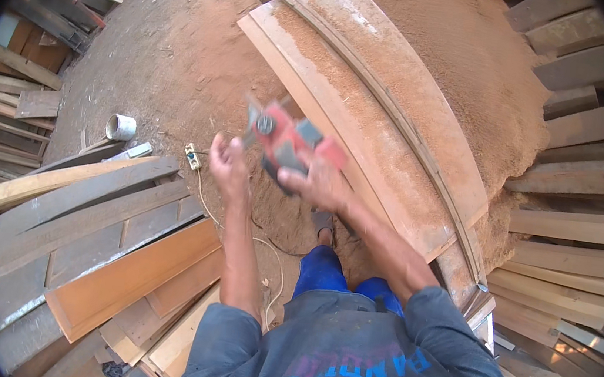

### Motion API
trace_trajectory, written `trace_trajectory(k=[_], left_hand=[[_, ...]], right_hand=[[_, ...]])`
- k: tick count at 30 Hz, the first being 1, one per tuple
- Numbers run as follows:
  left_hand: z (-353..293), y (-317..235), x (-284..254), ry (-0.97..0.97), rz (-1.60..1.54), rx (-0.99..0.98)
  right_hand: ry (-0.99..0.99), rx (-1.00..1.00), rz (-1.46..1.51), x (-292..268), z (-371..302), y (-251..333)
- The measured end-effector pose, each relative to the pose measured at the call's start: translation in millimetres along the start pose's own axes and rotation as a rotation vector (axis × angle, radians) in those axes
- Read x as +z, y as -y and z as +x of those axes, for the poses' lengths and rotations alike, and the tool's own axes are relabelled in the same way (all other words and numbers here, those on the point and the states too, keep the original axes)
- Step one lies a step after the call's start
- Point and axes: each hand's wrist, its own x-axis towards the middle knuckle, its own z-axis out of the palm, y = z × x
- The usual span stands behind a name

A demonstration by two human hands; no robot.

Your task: The person planes wooden boards with an electric planer, positions and aligns a small wooden piece against the board by hand, and planes the wood further with the tool.

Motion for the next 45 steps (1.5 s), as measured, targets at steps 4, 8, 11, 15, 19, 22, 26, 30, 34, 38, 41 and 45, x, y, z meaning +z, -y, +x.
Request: trace_trajectory(k=[4,8,11,15,19,22,26,30,34,38,41,45], left_hand=[[-16,30,-23,-0.142,-0.03,0.106],[-36,99,42,0.038,0.056,-0.145],[-67,128,88,0.29,-0.132,-0.474],[-139,149,128,0.406,-0.286,-0.537],[-197,152,139,0.526,-0.274,-0.515],[-227,138,161,0.141,-0.056,-0.583],[-196,164,151,0.072,0.381,-0.4],[-190,163,143,0.102,0.448,-0.394],[-248,123,170,0.072,0.447,-0.328],[-232,136,157,0.294,0.314,-0.201],[-210,149,146,0.385,0.248,-0.16],[-216,146,145,0.501,0.287,-0.072]], right_hand=[[0.292,0.238,0.04,8,-87,9],[0.285,0.373,0.081,5,-160,-3],[0.337,0.651,0.113,-10,-207,-9],[0.199,0.783,0.127,-10,-291,-68],[-0.116,0.799,0.108,-6,-381,-135],[-0.436,0.761,0.257,-3,-435,-168],[-0.334,1.133,0.22,-10,-485,-217],[-0.377,1.178,0.152,-7,-520,-304],[-0.624,1.104,-0.352,47,-542,-437],[-0.528,1.241,-0.237,54,-532,-499],[-0.476,1.306,-0.176,79,-532,-529],[-0.446,1.329,-0.126,111,-522,-554]])
